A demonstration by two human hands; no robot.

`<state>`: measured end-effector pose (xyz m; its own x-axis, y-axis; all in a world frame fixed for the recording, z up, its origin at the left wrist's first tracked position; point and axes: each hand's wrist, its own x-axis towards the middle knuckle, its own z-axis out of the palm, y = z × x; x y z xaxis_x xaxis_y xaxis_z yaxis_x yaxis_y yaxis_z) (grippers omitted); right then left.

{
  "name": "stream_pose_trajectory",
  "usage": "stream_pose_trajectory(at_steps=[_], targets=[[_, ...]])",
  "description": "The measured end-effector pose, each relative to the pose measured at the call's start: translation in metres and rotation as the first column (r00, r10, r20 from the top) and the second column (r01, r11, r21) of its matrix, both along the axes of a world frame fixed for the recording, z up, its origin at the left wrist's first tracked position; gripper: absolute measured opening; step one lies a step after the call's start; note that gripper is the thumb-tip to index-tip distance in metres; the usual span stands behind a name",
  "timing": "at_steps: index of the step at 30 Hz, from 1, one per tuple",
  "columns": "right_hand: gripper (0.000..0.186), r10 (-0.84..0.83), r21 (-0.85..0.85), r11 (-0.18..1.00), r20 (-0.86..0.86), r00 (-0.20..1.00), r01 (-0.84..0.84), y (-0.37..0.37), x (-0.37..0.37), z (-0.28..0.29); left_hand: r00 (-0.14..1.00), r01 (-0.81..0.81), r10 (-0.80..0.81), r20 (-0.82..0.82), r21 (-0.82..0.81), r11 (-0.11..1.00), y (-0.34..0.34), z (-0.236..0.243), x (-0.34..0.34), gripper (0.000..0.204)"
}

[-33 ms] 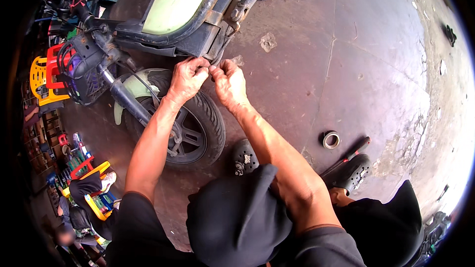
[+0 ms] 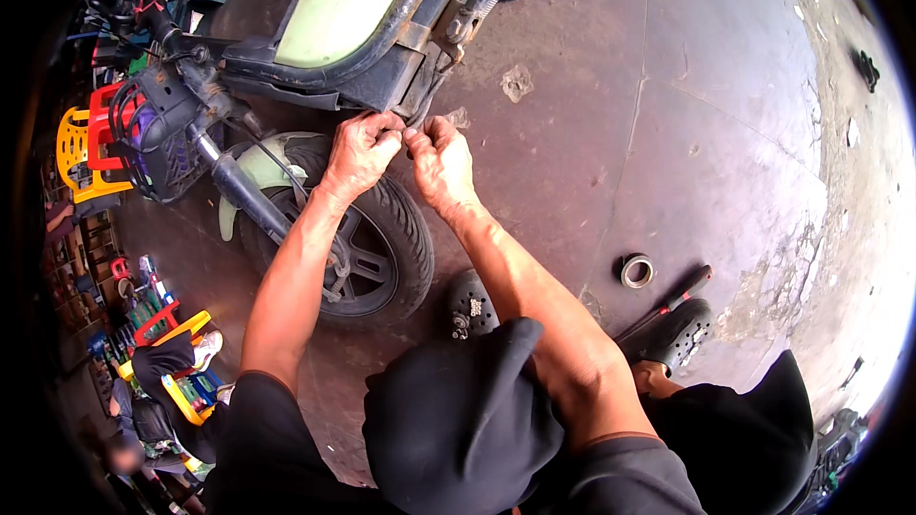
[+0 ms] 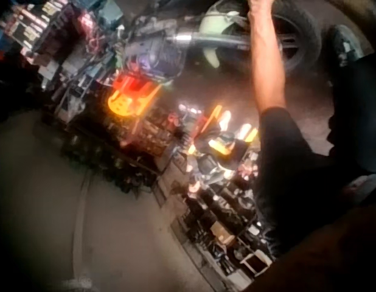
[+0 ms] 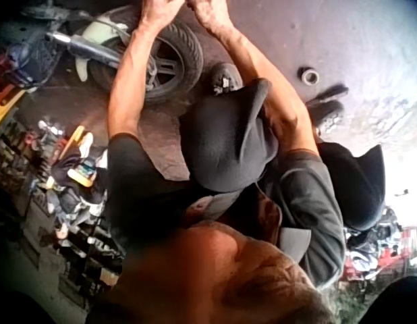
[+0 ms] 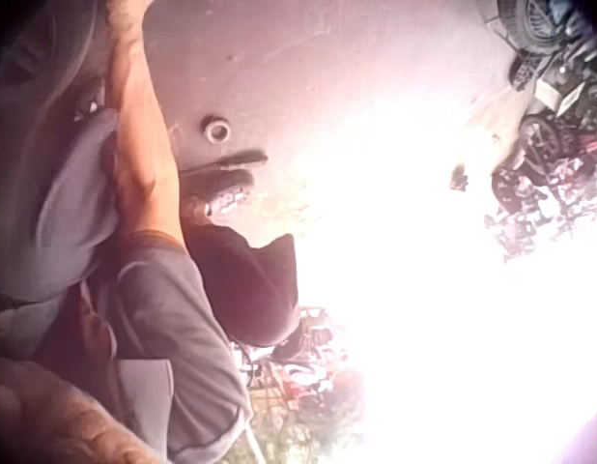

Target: The person works on the wiring underneath the panel of a green motorcycle, using scissors to cut a component and stripping the ends of wires by hand.

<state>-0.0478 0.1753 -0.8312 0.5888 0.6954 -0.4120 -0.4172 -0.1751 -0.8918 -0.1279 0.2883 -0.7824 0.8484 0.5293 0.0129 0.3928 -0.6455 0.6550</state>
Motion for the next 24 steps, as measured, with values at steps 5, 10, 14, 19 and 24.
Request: stream_pose_trajectory(at_steps=[5, 10, 14, 19, 24], targets=[[0.023, 0.050, -0.083, 0.996, 0.174, 0.984, -0.036, -0.002, 0.000, 0.008, 0.999, -0.050, 0.051, 0.003, -0.165, 0.985, 0.000, -0.003, 0.000, 0.016], [0.024, 0.146, -0.107, 0.986, 0.172, 0.974, -0.129, -0.017, 0.004, 0.002, 0.997, -0.073, 0.066, -0.038, -0.211, 0.975, 0.003, -0.003, -0.003, 0.016], [0.026, -0.019, 0.120, 0.992, -0.183, 0.983, 0.041, -0.012, 0.004, 0.012, 0.985, -0.148, 0.109, -0.137, -0.322, 0.935, 0.002, 0.003, 0.002, 0.015], [0.026, -0.018, 0.128, 0.990, -0.254, 0.967, 0.053, -0.005, 0.005, 0.010, 0.989, -0.146, 0.125, -0.082, -0.360, 0.922, -0.001, -0.002, -0.002, 0.014], [0.022, 0.017, 0.130, 0.991, -0.227, 0.974, 0.013, -0.005, 0.009, 0.002, 0.992, -0.124, 0.119, -0.033, -0.205, 0.971, -0.007, -0.005, -0.005, 0.012]])
